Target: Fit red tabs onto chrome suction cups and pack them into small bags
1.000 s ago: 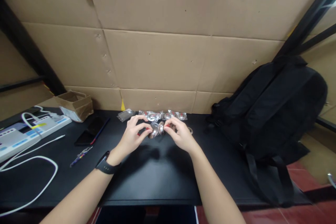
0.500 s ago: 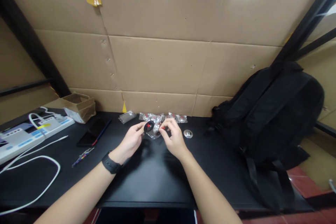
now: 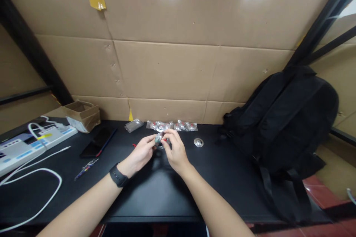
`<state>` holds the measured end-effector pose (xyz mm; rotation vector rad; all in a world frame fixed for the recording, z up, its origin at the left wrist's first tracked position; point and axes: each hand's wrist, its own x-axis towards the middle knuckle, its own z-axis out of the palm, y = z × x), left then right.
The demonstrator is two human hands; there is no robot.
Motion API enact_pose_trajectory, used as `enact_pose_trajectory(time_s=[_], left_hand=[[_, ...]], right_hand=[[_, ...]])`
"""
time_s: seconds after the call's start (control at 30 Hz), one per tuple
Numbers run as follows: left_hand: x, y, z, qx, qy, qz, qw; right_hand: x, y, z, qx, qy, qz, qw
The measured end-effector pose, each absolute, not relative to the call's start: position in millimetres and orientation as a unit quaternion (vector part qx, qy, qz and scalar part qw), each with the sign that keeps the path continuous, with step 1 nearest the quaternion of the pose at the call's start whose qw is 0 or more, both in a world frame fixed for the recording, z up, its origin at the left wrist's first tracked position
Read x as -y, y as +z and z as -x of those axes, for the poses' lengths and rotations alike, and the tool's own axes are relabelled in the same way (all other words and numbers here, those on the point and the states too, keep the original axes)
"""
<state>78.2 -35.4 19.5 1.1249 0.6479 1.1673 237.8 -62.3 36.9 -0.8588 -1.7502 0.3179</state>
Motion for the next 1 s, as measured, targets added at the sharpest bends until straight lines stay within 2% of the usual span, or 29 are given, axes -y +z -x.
enact_pose_trajectory(time_s=[0.17,0.4,0.73,0.83,0.93,1.0], left_hand=[[33.3,16.8,-75.7,-0.318,0.515,-0.541,0.583],[29.0,14.7,-74.5,-0.407,0.526,-0.633,0.396],[28.3,11.1,-75.5,-0.402,0.495,-0.694,0.335],[34.0,7.9,-78.1,-0.419,0.427,-0.743,0.299],[43.6,5.2,-80.4,-0.451,0.306,-0.812,0.210],[48.8,3.2,-81.0,-0.447,0.241,-0.847,0.154]], right_hand=[[60.4,32.4,-237.1,0.707,0.210,0.362,0.569],[60.6,33.7,-239.8,0.683,0.330,0.364,0.540],[55.1,28.4,-246.3,0.673,0.318,0.409,0.528],[50.4,34.3,-257.7,0.654,0.278,0.445,0.545],[42.5,40.5,-277.7,0.623,0.226,0.494,0.563],[37.7,43.3,-291.8,0.628,0.203,0.518,0.544]])
